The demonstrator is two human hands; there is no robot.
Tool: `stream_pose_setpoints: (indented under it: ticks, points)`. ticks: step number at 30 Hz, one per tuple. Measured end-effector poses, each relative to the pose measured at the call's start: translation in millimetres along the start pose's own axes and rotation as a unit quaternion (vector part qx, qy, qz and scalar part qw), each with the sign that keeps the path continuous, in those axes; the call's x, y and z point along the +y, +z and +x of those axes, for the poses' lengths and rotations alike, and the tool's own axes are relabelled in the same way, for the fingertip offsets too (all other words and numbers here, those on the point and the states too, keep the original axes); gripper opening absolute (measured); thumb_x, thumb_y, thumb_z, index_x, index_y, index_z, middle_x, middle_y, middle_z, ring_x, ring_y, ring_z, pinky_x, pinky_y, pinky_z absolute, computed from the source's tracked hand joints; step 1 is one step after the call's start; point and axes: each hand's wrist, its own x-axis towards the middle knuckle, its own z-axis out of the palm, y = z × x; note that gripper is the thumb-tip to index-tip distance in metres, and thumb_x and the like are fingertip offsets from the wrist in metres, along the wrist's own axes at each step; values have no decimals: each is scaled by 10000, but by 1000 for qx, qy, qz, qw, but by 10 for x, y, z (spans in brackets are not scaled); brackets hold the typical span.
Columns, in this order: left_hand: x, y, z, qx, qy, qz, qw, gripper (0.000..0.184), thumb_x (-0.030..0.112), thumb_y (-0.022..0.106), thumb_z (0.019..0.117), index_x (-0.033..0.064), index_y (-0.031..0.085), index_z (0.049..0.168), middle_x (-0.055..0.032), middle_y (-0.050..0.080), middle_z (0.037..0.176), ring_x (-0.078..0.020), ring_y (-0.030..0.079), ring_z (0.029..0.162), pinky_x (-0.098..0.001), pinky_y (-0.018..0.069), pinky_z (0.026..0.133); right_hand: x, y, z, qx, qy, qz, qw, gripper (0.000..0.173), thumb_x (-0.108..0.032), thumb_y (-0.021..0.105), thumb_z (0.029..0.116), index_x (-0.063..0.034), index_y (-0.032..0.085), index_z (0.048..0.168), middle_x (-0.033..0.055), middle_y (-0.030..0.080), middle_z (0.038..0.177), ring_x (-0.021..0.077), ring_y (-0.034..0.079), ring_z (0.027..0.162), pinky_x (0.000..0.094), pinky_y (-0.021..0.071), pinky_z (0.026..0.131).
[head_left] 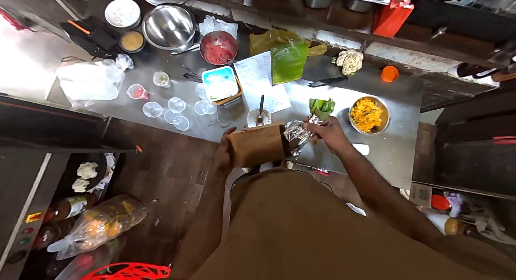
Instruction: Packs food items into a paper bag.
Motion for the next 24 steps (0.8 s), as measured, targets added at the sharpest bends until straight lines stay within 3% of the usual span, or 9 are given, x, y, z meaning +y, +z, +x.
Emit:
stream_pose_setpoints:
  ticks: [9,11,13,15,16,18,20,22,24]
  points:
    - [138,231,62,-52,11,70,996,520,446,262,1103,155,471,1479,-33,623,1351,-135,615,1187,-367,542,990,-306,192,-6,24,3,10,1000,250,-138,742,943,-4,675,1143,114,735,935,201,721,717,379,649,640]
    - [160,459,27,-49,-42,2,998,528,458,238,1109,184,454,1506,-57,629,1360,-190,617,1216,-440,536,1020,-269,341,-68,32,8,-3,999,179,-155,712,947,-37,659,1070,62,665,771,138,614,584,309,555,537]
    - [125,697,-23,-19,-111,-97,989,612,591,225,1078,183,552,1396,-59,705,1193,-193,683,1078,-458,588,914,-299,465,-160,18,40,-24,999,120,-109,662,951,-51,632,1052,42,606,720,109,536,524,273,476,468]
    - [20,801,-45,-56,-138,-164,975,807,821,324,923,168,593,1314,-50,731,1087,-180,708,988,-436,608,853,-408,501,-256,-59,78,-18,995,155,-56,630,948,-76,630,1102,32,659,823,102,607,646,279,529,571]
    - [-40,828,-64,-74,-155,-182,968,923,911,478,779,151,608,1286,-58,739,1055,-188,719,958,-434,615,830,-469,495,-290,-107,98,-20,989,143,-50,619,962,-76,638,1101,32,686,866,103,646,719,292,565,646]
    - [-167,852,-100,-102,-187,-199,957,1050,930,658,597,108,630,1249,-87,745,1040,-211,727,955,-443,618,839,-545,482,-316,-168,130,-76,974,86,-69,607,964,-66,672,1021,41,702,874,115,674,778,327,587,712]
    - [-201,897,-137,-100,-209,-203,952,1007,896,664,639,93,611,1244,-85,738,1039,-201,721,955,-433,611,848,-544,490,-278,-186,138,-199,952,99,-153,613,971,-78,677,958,50,683,847,139,660,777,376,558,710]
    - [-143,953,-172,-75,-227,-199,950,814,797,614,782,107,597,1216,-65,734,996,-182,715,917,-419,610,812,-536,491,-239,-196,128,-299,925,161,-210,617,981,-69,682,938,77,668,838,184,650,778,446,535,717]
    - [-135,980,-178,-70,-225,-213,948,705,710,664,796,123,613,1183,-60,742,975,-178,724,901,-416,616,795,-654,456,-271,-219,113,-360,900,163,-191,628,976,-44,673,922,104,645,824,215,629,760,471,513,702]
